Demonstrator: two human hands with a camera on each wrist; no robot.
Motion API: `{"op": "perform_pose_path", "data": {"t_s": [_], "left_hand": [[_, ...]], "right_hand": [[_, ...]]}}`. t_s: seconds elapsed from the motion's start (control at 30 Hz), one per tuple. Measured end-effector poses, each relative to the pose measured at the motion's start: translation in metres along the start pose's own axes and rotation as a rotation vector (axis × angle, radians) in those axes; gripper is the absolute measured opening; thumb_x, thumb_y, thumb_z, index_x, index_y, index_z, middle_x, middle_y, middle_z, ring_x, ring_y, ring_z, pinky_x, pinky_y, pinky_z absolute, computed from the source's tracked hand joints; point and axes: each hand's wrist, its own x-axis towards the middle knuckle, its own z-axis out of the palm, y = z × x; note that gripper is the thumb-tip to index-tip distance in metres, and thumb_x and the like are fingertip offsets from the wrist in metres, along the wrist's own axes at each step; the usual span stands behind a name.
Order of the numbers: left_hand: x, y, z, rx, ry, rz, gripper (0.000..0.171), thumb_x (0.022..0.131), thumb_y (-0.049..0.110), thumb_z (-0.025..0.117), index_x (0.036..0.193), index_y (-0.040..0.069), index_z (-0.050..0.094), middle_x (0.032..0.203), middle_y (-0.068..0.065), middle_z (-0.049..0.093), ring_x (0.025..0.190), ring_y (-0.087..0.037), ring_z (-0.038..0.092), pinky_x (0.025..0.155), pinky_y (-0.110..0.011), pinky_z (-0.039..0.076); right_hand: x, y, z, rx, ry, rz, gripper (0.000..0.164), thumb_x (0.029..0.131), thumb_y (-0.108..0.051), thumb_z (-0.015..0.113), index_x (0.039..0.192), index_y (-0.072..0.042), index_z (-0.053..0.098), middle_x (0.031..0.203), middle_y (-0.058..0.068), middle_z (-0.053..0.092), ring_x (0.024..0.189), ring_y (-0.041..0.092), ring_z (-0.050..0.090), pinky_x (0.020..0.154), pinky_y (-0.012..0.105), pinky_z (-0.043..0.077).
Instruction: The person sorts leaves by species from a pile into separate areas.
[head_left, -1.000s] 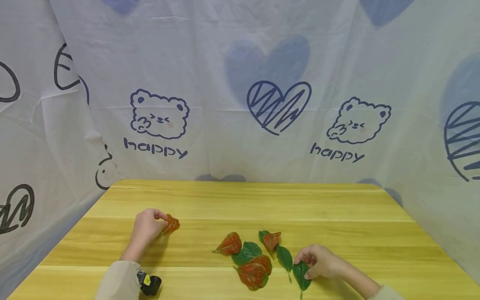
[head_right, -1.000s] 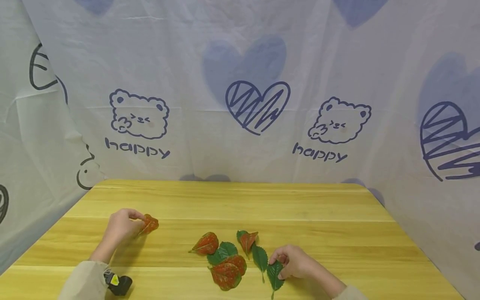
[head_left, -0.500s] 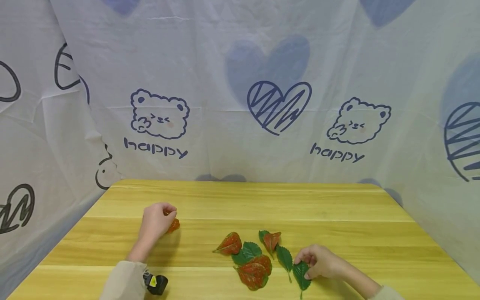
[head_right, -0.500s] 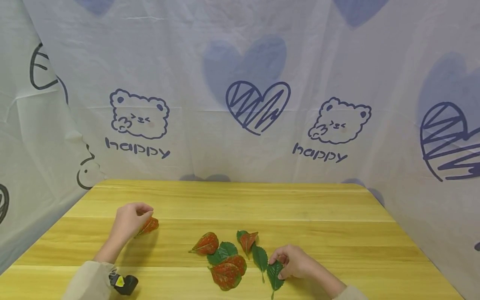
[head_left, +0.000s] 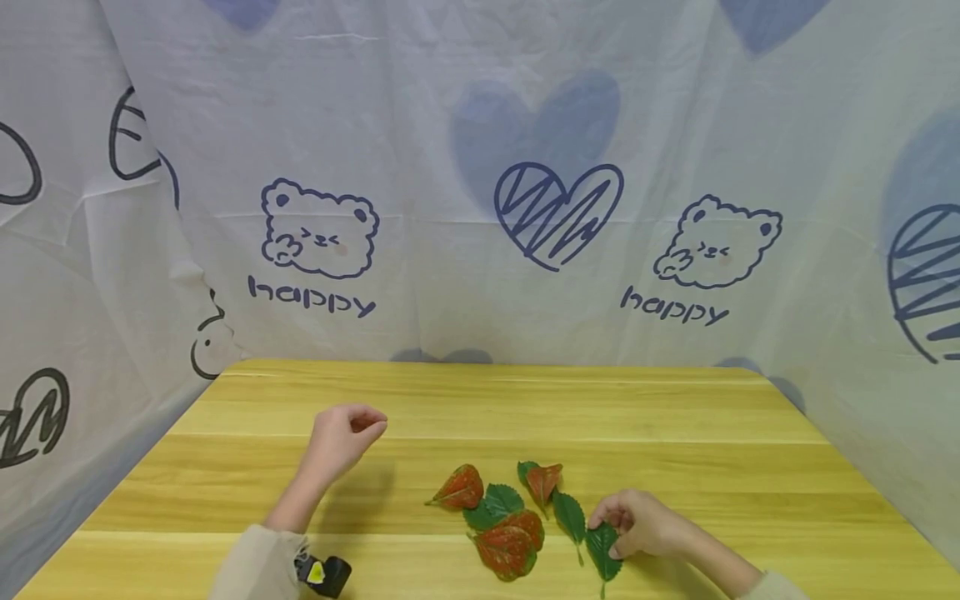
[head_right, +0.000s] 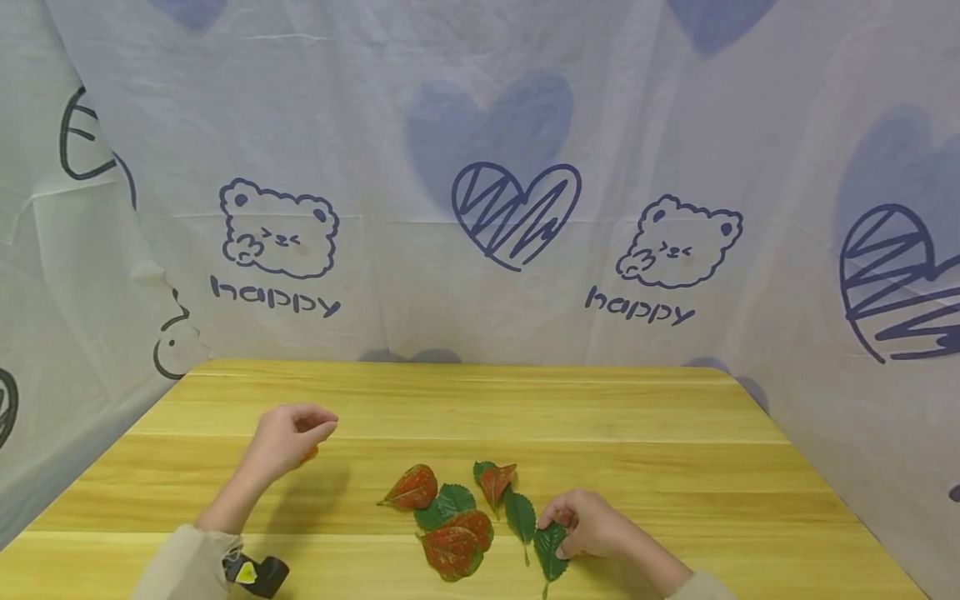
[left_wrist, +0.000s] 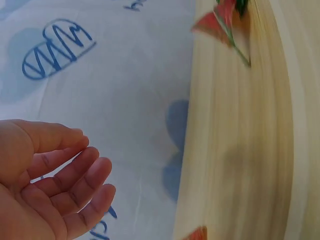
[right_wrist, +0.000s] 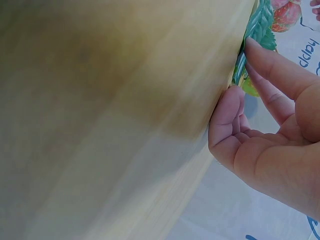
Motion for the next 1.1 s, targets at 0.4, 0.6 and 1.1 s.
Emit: {"op": "perform_pose_path", "data": {"t_s": [0.4,0.6,1.1], "left_hand": [[-0.009,0.031,0.016,-0.046,-0.017,0.099,0.005,0.082,0.007,0.064,0.085,0.007,0.069,0.078,0.001,0.064,0.07,-0.014,0.057,0.059,-0.029,0.046],[-0.013,0.037,0.028,-0.076,-0.049,0.137,0.005,0.081,0.004,0.064,0.082,0.007,0.068,0.075,0.002,0.063,0.066,-0.011,0.055,0.056,-0.026,0.045],[-0.024,0.054,0.058,-0.152,-0.251,0.222,0.007,0.084,0.004,0.061,0.086,0.002,0.068,0.075,-0.007,0.063,0.048,-0.013,0.051,0.042,-0.023,0.042]], "right_hand": [[0.0,0.0,0.0,-0.005,0.0,0.002,0.027,0.069,0.011,0.067,0.094,0.005,0.061,0.076,0.003,0.044,0.054,0.008,0.031,0.051,0.019,0.03],[0.0,0.001,0.0,-0.024,0.007,-0.003,0.027,0.069,0.01,0.068,0.094,0.004,0.062,0.076,0.003,0.043,0.056,0.009,0.033,0.052,0.019,0.03],[-0.001,0.0,0.001,-0.039,0.016,-0.004,0.027,0.068,0.01,0.068,0.093,0.004,0.062,0.076,0.003,0.043,0.057,0.01,0.033,0.052,0.019,0.031]]}}
